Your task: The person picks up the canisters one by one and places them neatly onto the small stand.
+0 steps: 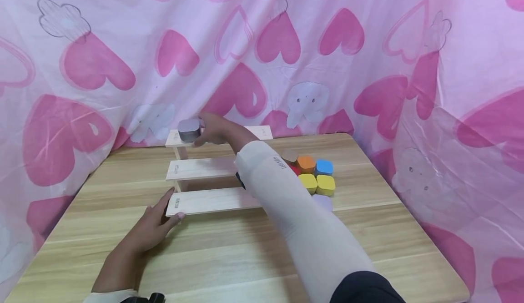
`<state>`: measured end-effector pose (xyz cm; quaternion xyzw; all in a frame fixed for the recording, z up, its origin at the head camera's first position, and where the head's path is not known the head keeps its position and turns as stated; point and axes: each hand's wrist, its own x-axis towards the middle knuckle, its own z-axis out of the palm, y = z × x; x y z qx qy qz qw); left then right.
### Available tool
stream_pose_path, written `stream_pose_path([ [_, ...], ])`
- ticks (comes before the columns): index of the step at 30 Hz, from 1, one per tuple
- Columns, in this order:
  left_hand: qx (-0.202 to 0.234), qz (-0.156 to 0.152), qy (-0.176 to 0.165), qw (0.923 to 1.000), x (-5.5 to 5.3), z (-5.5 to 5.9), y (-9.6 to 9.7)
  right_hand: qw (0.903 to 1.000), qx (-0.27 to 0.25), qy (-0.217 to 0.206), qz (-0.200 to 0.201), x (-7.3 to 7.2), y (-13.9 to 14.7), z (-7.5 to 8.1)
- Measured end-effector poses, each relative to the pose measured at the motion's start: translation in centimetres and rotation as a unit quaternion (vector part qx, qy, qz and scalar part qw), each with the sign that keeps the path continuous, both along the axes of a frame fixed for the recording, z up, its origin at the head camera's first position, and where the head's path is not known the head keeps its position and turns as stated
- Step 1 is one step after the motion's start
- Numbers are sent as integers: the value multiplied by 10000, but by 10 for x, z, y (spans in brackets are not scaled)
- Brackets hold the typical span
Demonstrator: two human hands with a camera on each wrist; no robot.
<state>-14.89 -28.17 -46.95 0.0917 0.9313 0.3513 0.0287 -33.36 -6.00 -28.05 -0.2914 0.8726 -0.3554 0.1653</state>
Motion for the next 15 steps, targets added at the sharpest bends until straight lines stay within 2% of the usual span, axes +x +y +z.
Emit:
stream_pose_path([
  [9,-36,19,-13,10000,0,-2,-1,9956,631,686,-122,-2,22,-4],
  [15,-45,-17,-8,10000,-2,-4,-1,9936,638,871,-320,4,47,-8],
])
